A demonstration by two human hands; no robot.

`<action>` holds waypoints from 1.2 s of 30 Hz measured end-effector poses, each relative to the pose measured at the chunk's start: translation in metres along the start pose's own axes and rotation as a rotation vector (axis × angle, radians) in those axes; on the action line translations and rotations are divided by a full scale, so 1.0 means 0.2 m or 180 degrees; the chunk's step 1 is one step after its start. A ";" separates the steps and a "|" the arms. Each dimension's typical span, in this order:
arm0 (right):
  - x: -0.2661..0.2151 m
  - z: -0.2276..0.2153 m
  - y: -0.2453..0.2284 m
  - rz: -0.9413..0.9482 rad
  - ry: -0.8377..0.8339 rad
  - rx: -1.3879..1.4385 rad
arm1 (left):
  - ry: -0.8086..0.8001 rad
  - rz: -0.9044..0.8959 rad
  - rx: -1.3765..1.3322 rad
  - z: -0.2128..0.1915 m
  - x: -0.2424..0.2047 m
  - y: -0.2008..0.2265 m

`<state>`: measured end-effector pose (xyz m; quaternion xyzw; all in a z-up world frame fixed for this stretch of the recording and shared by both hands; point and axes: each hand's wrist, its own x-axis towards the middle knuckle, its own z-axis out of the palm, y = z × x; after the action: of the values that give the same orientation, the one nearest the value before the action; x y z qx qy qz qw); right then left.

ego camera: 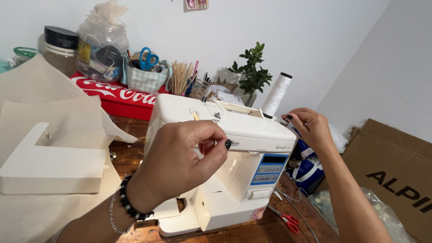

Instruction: Threading a sewing machine and winding thread onto a bobbin

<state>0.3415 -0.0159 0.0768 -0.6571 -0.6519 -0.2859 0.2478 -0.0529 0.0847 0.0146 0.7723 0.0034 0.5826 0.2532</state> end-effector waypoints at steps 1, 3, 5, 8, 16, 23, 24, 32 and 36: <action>-0.02 0.00 -0.02 0.0186 0.0036 0.0110 | -0.0026 -0.0094 0.0055 0.00 0.00 -0.01; -0.06 0.00 -0.07 0.0380 0.0124 0.0112 | -0.0072 -0.0126 0.0027 0.01 0.01 -0.03; -0.09 -0.01 -0.09 0.0531 0.0200 0.0100 | -0.0072 -0.0159 0.0001 0.01 0.00 -0.04; -0.13 -0.01 -0.11 0.0310 0.0341 -0.0308 | -0.0050 -0.0182 0.0006 0.00 0.01 -0.03; -0.07 0.04 -0.06 -0.0381 0.0384 -0.0684 | -0.0139 0.0067 -0.0225 0.04 -0.02 0.02; 0.04 0.02 0.02 0.0732 -0.0202 0.0916 | -0.0285 0.0120 0.0016 0.17 -0.02 0.04; 0.04 0.03 0.03 0.0782 -0.0201 0.1208 | -0.0157 0.0270 -0.0090 0.21 -0.01 0.03; -0.02 0.18 0.07 0.0738 0.0759 0.0853 | -0.0302 0.0374 -0.1310 0.62 0.04 0.33; -0.08 0.20 0.09 0.0660 0.0824 0.1644 | -0.0346 0.0070 -0.1297 0.66 0.04 0.33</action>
<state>0.3617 -0.0009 0.0376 -0.5936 -0.5955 -0.1652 0.5155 0.0488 -0.0220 0.0231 0.7354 -0.1366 0.5315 0.3976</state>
